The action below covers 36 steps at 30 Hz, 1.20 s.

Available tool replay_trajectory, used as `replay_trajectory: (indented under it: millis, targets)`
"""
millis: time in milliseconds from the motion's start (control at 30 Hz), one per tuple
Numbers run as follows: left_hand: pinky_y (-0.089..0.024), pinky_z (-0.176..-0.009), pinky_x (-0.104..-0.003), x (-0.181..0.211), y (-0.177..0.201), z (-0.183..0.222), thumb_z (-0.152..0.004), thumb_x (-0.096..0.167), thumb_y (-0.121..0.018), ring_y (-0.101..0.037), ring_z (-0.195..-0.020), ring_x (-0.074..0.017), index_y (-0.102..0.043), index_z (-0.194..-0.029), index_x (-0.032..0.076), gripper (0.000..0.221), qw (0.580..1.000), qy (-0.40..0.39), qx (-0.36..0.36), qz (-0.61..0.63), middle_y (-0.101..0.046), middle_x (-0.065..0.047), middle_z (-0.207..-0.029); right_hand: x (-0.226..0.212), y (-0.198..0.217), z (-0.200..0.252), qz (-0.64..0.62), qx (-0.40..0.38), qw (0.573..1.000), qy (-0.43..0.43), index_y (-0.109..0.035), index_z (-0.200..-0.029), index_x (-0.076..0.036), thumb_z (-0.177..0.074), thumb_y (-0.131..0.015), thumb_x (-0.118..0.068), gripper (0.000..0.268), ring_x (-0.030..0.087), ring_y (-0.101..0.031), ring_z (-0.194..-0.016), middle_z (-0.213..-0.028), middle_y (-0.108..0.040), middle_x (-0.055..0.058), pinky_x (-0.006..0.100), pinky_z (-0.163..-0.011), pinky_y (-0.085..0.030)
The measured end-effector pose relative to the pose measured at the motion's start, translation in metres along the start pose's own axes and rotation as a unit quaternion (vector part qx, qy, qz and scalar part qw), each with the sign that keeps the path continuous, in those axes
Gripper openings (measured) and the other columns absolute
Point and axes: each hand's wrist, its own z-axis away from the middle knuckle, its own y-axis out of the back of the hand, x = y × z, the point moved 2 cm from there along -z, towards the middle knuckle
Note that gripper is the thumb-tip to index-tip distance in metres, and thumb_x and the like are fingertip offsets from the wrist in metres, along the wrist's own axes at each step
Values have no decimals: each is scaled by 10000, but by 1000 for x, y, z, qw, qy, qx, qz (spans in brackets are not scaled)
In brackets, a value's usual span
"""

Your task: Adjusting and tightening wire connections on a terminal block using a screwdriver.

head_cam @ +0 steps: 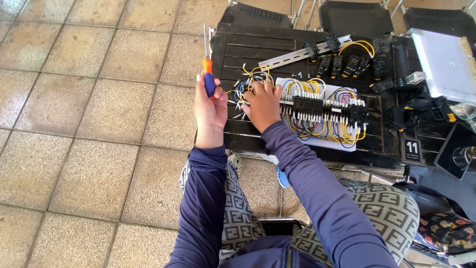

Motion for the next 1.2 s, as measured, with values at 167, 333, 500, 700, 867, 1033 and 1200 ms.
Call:
replay_trajectory:
  millis: [167, 333, 500, 700, 867, 1033, 1200]
  targets:
    - [-413, -527, -158, -13, 0, 1, -1083, 396, -536, -477, -580, -47, -588, -1298, 116, 356, 1000, 9, 6, 9, -669, -59, -867, -4, -2, -2, -21, 39, 999, 9, -692, -781, -214, -768, -854, -247, 166, 232, -483, -990, -956, -548, -26, 447, -912, -260]
    - [-422, -529, -176, -19, -1, -2, -1076, 376, -565, -482, -578, -60, -584, -1311, 99, 363, 1000, 13, -4, -6, -684, -85, -872, 6, 18, 2, -78, 52, 995, -18, -743, -840, -245, -809, -872, -257, 133, 214, -531, -1007, -995, -608, -50, 452, -931, -269]
    - [-474, -548, -174, -15, -8, 2, -1063, 374, -589, -526, -600, -74, -616, -1293, 122, 343, 1000, 7, -16, -24, -699, -92, -911, 13, 59, 7, -122, 134, 983, -22, -760, -863, -276, -808, -848, -252, 107, 190, -599, -954, -953, -653, -73, 423, -894, -317]
    - [-661, -631, -273, -19, -44, 41, -1042, 178, -625, -696, -716, -166, -616, -1249, 87, 226, 981, 15, -118, -152, -708, -111, -956, 28, 150, 54, -113, 245, 963, 16, -792, -916, -207, -871, -871, -121, 126, 248, -662, -877, -916, -709, -37, 397, -811, -456]
    - [-557, -505, -234, -87, -39, 77, -987, 159, -700, -625, -550, -106, -628, -1125, 73, 177, 951, 79, -150, -259, -734, -135, -888, 59, 171, 107, -136, 226, 964, 21, -824, -919, -154, -817, -890, -55, 157, 278, -684, -846, -915, -749, 20, 391, -781, -533]
    - [-442, -466, -201, -133, -41, 106, -938, 17, -729, -573, -493, -121, -611, -1095, 58, 200, 947, 126, -161, -247, -731, -196, -884, 81, 192, 130, -191, 206, 960, 15, -822, -890, -101, -824, -853, 24, 144, 261, -690, -747, -851, -752, 46, 353, -705, -572]
    - [-454, -452, -210, -120, -77, 123, -918, 45, -775, -573, -465, -140, -641, -1112, 0, 239, 879, 166, -280, -348, -714, -217, -735, 112, 200, 145, -220, 181, 958, -19, -839, -911, -98, -823, -841, 25, 151, 280, -713, -747, -846, -766, 56, 360, -678, -587]
